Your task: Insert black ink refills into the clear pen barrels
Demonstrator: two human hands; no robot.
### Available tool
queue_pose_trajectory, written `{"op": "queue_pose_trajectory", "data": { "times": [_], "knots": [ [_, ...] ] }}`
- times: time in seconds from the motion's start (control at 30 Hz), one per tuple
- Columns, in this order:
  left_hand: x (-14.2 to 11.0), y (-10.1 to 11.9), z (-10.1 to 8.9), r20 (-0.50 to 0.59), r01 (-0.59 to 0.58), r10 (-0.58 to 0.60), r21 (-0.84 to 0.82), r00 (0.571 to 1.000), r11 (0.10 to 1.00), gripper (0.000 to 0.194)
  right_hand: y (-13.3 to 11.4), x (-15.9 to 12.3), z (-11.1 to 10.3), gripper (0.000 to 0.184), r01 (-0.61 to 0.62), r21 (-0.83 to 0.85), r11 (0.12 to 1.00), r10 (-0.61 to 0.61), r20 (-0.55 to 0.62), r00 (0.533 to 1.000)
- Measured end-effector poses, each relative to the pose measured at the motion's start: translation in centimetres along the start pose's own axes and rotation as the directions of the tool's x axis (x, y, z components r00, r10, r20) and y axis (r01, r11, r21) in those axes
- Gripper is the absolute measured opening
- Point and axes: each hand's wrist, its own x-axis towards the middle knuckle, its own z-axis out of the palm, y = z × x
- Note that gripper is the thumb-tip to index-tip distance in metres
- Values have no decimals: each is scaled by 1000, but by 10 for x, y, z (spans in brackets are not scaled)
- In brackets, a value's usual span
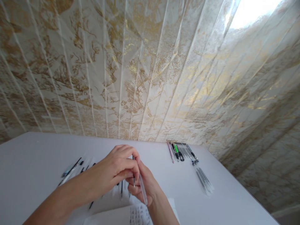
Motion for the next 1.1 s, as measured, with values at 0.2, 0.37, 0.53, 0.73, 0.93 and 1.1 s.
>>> {"op": "queue_pose_trajectory", "data": {
  "times": [0.2, 0.37, 0.53, 0.73, 0.93, 1.1],
  "knots": [
    [2, -4, 0, -42, 53, -61, -161, 997, 986, 27, -17, -8, 7, 42, 203, -26, 979, -205, -147, 968],
    [-5, -2, -4, -162, 349, -357, -76, 920, 934, 20, -30, -15, 13, 41, 503, -198, 841, -541, -310, 782],
    [0, 13, 2, -156, 443, -424, 117, 892, 889, 9, -28, -15, 10, 36, 572, -293, 766, -642, -321, 696],
    [8, 17, 11, -242, 473, -431, 156, 869, 867, 14, -24, -14, 8, 32, 567, -347, 747, -662, -310, 682],
    [5, 12, 13, -218, 396, -363, 136, 906, 908, 17, -27, -17, 12, 34, 553, -313, 772, -635, -329, 699],
    [4, 18, 12, -209, 375, -346, 121, 915, 919, 21, -26, -18, 16, 36, 556, -278, 783, -621, -337, 707]
  ]
}}
